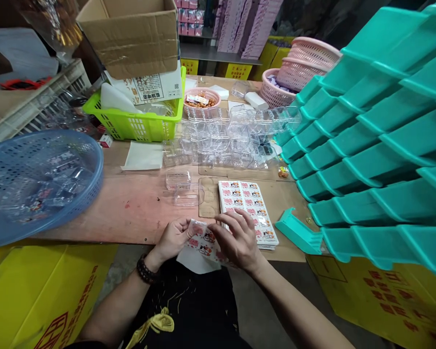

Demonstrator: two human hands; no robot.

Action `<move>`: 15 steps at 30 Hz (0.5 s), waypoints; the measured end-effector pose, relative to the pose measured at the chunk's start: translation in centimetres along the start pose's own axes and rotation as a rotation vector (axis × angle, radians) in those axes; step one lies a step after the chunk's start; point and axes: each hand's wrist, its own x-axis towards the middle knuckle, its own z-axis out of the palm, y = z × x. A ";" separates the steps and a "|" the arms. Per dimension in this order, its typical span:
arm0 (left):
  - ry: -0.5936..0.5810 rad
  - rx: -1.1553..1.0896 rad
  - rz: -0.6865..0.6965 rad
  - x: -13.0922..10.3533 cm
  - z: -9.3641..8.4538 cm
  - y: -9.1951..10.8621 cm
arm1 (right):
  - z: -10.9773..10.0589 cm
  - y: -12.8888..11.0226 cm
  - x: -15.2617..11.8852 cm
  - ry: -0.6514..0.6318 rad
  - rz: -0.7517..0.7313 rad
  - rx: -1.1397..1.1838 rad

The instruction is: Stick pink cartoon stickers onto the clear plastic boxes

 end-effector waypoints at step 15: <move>0.030 -0.093 -0.002 -0.8 -2.6 0.9 | 2.3 4.1 3.1 0.001 0.541 0.602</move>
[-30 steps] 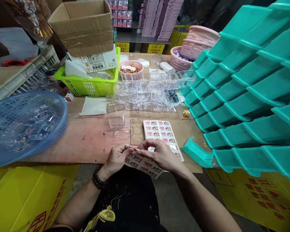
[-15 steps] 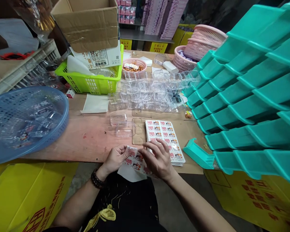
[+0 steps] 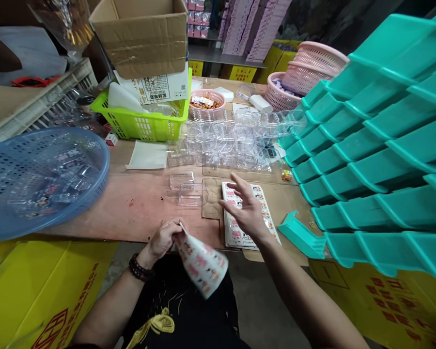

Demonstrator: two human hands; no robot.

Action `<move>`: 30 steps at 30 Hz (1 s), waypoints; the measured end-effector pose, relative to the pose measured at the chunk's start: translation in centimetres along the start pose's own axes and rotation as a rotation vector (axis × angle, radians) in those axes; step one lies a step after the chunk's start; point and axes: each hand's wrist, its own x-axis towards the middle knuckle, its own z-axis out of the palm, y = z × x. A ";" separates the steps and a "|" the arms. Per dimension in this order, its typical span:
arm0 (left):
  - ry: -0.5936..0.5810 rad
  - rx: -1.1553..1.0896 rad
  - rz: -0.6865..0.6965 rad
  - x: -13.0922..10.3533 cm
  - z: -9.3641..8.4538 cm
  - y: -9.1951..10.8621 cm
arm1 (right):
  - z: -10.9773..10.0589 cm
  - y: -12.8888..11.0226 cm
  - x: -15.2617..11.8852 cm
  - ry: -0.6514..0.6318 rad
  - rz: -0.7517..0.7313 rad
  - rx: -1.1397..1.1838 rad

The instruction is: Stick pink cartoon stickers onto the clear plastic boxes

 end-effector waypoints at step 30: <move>0.215 -0.141 0.223 1.5 6.9 1.0 | -0.9 -6.8 2.5 -0.357 0.491 0.614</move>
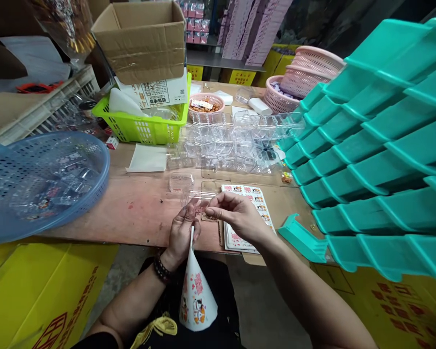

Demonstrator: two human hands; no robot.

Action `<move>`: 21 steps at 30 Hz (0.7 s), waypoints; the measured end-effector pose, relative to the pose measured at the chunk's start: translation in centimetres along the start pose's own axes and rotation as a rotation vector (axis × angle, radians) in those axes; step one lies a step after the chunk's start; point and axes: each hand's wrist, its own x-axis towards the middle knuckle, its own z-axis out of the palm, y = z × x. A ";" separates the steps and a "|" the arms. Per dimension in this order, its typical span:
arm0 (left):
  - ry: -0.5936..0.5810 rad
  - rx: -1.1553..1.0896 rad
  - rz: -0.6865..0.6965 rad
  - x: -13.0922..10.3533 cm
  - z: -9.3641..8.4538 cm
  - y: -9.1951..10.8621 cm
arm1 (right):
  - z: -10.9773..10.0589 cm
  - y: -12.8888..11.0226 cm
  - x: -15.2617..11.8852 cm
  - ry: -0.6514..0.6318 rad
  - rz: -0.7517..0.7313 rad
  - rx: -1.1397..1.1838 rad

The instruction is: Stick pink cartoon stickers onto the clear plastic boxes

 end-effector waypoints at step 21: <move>-0.054 0.176 0.071 0.1 -1.4 -0.6 | 0.1 0.1 2.5 0.047 0.129 -0.236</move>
